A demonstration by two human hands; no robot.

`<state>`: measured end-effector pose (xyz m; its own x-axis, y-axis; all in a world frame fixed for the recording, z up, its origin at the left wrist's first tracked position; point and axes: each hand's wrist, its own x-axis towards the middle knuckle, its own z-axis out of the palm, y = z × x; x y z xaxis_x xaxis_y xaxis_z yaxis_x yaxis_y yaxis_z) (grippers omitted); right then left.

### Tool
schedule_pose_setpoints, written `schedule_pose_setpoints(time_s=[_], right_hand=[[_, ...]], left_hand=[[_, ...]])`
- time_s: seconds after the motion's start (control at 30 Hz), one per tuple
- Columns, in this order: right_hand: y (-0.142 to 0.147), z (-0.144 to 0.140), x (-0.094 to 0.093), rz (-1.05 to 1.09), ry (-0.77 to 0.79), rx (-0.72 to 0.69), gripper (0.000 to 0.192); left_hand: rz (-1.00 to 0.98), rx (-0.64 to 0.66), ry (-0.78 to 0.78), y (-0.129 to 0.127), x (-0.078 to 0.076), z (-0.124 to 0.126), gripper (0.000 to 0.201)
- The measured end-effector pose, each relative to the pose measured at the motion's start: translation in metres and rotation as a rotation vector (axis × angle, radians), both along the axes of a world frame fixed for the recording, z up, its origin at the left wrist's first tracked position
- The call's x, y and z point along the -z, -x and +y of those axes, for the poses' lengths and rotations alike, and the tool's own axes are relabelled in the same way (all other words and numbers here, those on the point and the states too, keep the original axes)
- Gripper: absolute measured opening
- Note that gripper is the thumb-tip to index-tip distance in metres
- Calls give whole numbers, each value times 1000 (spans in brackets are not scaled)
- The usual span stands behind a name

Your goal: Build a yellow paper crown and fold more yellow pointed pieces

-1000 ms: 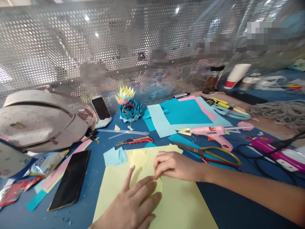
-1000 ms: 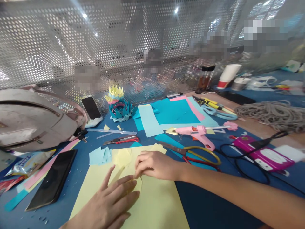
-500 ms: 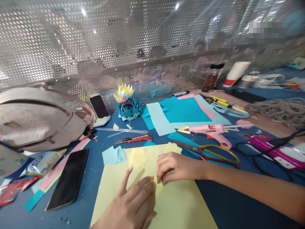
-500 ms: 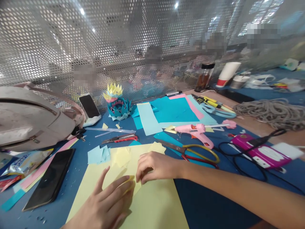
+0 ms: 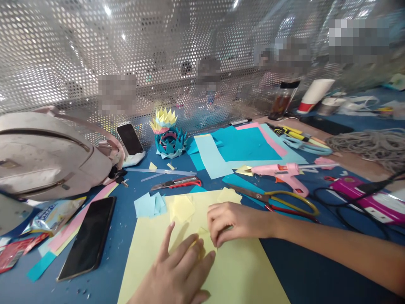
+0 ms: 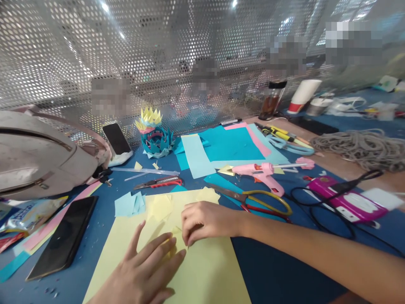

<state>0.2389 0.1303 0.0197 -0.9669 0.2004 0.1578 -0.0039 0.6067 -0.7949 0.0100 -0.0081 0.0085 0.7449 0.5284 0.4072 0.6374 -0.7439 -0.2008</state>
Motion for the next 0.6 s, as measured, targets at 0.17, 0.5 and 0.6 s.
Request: schedule_pose_setpoints(time_s=[0.17, 0.5, 0.6], right_hand=[[1, 1, -1, -91, -18, 86, 36], [3, -10, -2, -143, -243, 133, 15], [3, -12, 0, -156, -296, 151, 13]], left_hand=[[22, 2, 7, 1, 1, 1, 44], [-21, -6, 7, 0, 8, 1, 44], [-19, -1, 18, -1, 7, 1, 45]])
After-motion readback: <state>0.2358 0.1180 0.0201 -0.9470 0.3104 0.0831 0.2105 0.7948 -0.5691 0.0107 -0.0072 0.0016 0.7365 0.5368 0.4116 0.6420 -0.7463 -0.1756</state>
